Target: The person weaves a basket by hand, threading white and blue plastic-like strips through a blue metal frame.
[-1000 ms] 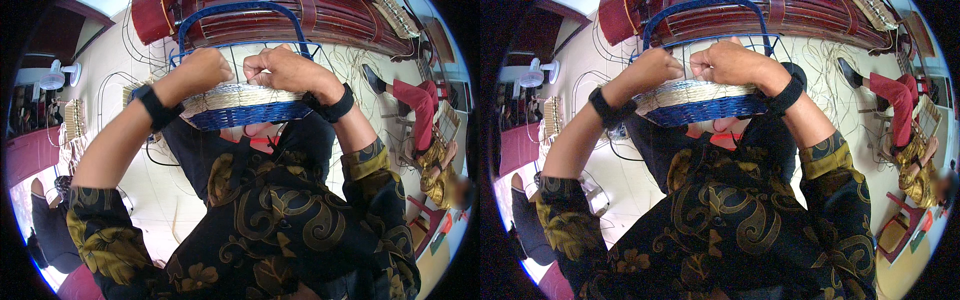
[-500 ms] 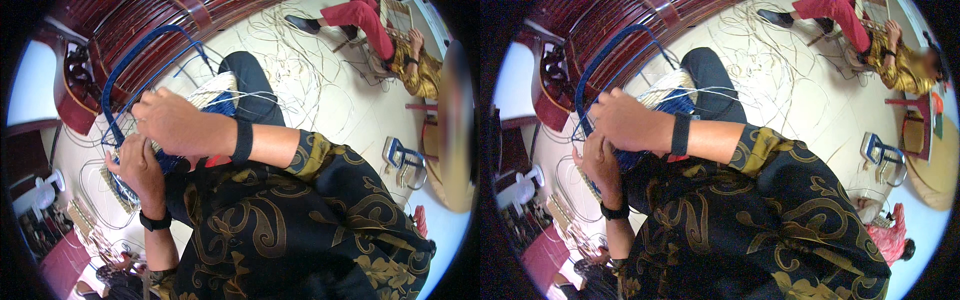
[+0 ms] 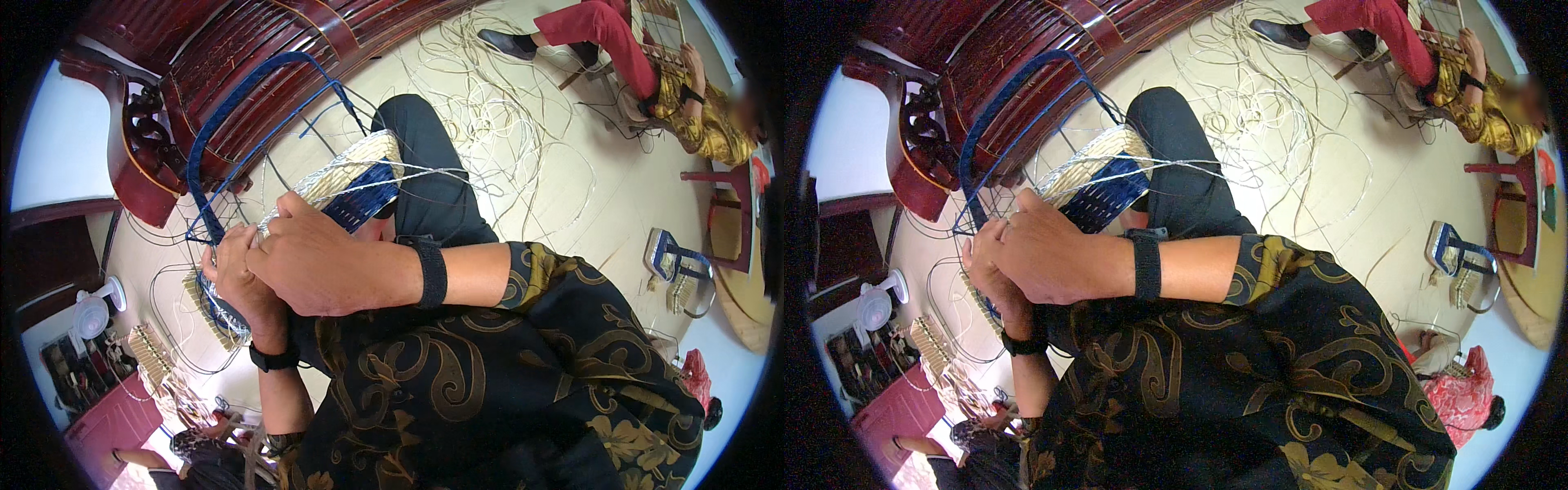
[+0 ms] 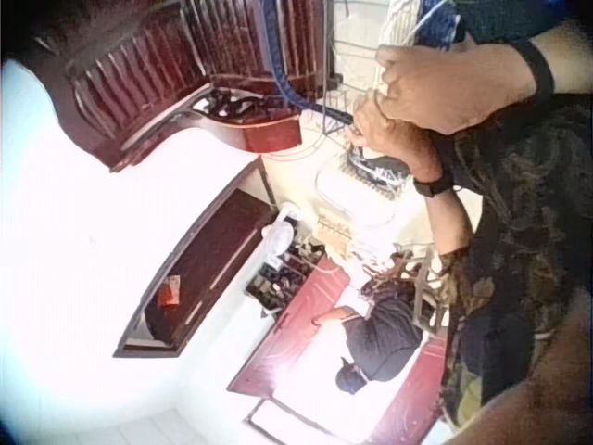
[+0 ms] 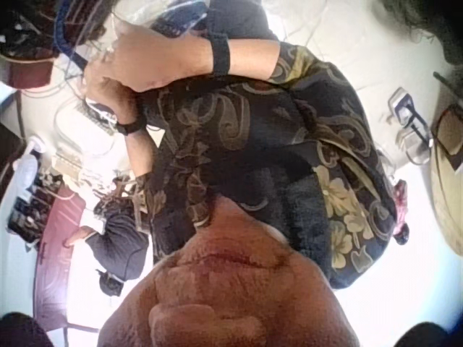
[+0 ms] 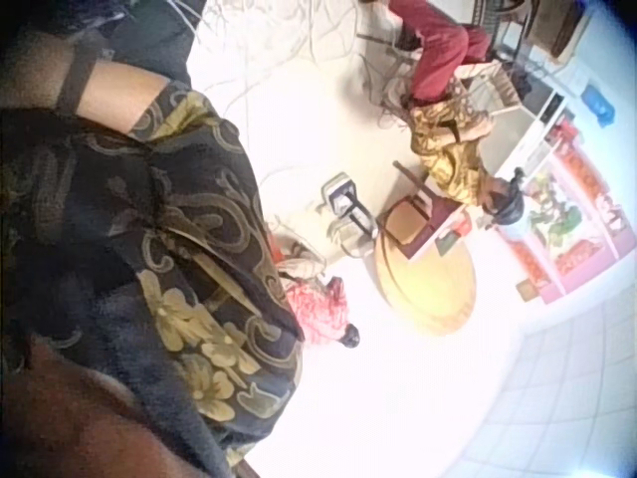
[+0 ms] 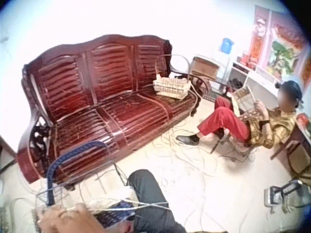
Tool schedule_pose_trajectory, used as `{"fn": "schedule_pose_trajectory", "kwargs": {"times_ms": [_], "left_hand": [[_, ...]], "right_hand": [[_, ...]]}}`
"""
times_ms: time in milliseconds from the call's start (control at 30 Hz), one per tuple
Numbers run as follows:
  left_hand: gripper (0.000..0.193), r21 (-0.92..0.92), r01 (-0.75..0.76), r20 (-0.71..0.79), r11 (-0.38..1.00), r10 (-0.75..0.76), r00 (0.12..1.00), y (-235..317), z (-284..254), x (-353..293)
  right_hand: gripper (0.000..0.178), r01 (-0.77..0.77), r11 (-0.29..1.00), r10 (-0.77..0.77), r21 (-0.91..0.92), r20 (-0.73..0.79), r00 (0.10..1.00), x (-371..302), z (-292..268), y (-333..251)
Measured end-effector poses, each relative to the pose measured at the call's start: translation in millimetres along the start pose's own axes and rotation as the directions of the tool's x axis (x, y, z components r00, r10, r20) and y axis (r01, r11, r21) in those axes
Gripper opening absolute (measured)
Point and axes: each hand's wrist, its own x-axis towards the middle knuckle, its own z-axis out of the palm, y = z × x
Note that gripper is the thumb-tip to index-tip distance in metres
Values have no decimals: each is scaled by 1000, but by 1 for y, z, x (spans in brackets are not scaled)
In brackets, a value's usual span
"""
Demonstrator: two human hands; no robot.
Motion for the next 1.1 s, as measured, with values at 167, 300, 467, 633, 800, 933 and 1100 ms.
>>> {"fn": "schedule_pose_trajectory", "kwargs": {"times_ms": [167, 300, 467, 633, 800, 933, 1100], "left_hand": [[13, -65, 4, -76, 998, -9, 997, 8, 7, 0], [13, -28, -17, -131, 999, 13, 991, 16, 26, -3], [12, -17, 15, -206, 1000, -19, 978, 31, 50, -6], [10, -50, 37, -291, 998, -50, 955, 39, 45, -1], [8, 7, 27, -128, 1000, -26, 991, 52, 32, -2], [12, -91, 6, -170, 996, -21, 985, 39, 23, 1], [11, -110, 70, -139, 991, -85, 987, 31, 13, -1]], "right_hand": [[11, -13, 999, 12, 45, 21, 1000, 0, 5, 2], [5, -9, 989, 53, -144, 301, 952, -11, -7, 9], [10, -93, 991, 75, 97, 172, 982, -31, -35, 23], [12, -151, 989, 149, 3, 142, 979, -35, -62, 27], [48, -301, 944, 277, -133, -174, 945, -74, -88, 45], [55, -494, 866, 476, -75, -178, 862, -121, -65, 81], [30, -642, 767, 642, 11, -36, 766, -167, -39, 52]]}}
